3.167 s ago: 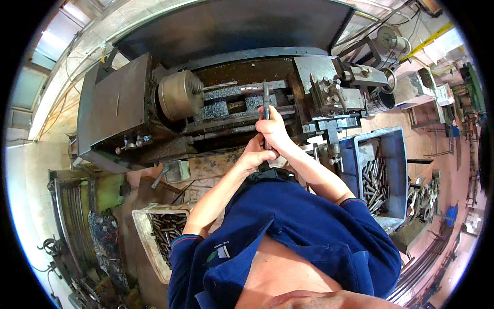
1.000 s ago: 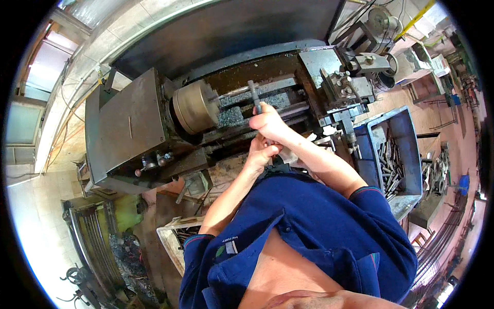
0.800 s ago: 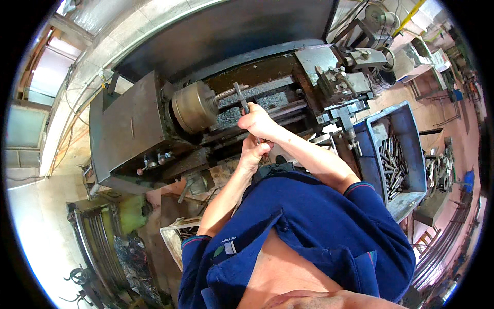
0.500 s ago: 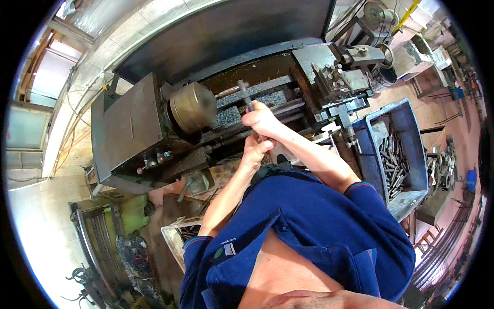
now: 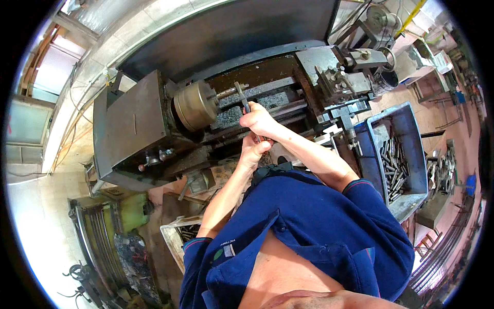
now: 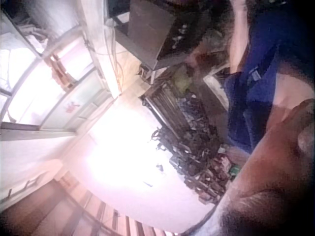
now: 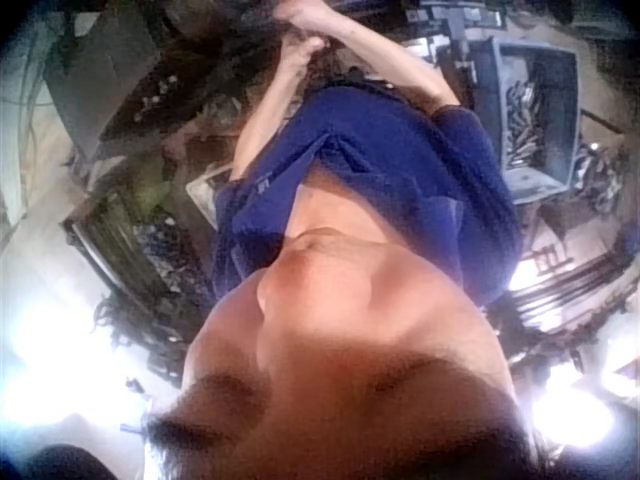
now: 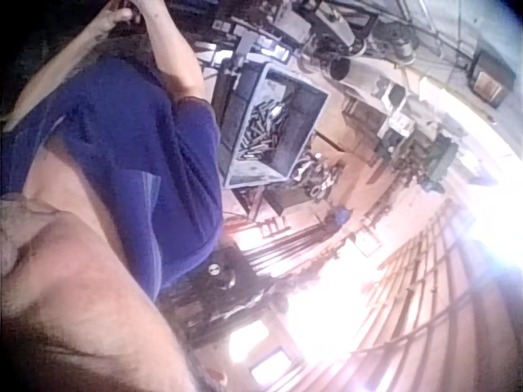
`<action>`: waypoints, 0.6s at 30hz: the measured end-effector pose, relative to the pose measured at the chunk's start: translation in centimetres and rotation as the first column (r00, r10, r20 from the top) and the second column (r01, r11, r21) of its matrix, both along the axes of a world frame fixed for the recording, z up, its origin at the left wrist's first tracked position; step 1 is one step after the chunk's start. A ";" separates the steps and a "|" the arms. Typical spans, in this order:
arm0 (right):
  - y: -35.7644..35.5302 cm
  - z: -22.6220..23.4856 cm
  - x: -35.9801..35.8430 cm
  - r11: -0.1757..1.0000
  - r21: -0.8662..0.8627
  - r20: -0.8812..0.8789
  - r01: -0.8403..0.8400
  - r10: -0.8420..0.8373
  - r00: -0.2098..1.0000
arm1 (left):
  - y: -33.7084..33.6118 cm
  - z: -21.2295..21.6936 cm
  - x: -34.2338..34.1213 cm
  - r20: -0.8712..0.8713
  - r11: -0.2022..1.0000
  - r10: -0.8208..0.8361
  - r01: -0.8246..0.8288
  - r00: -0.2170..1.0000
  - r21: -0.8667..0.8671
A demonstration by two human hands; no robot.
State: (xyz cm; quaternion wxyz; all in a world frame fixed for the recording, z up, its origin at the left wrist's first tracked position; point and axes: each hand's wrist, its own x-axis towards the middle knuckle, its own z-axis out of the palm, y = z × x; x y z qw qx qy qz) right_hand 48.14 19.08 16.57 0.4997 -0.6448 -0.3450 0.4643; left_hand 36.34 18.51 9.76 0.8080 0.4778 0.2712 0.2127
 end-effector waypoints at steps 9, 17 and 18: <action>-1.7 -3.0 2.6 0.978 0.074 -0.183 0.196 -0.180 0.967 | -0.8 2.1 2.6 0.082 0.992 -0.107 0.112 0.991 -0.059; -8.9 -2.1 2.1 0.889 0.216 -0.431 0.405 -0.285 0.856 | -3.4 -0.2 3.5 -0.225 0.805 -0.083 0.198 0.971 0.559; -9.8 -2.8 2.2 0.864 0.267 -0.457 0.427 -0.276 0.845 | -4.1 1.4 3.3 -0.339 0.710 -0.033 0.261 0.940 0.655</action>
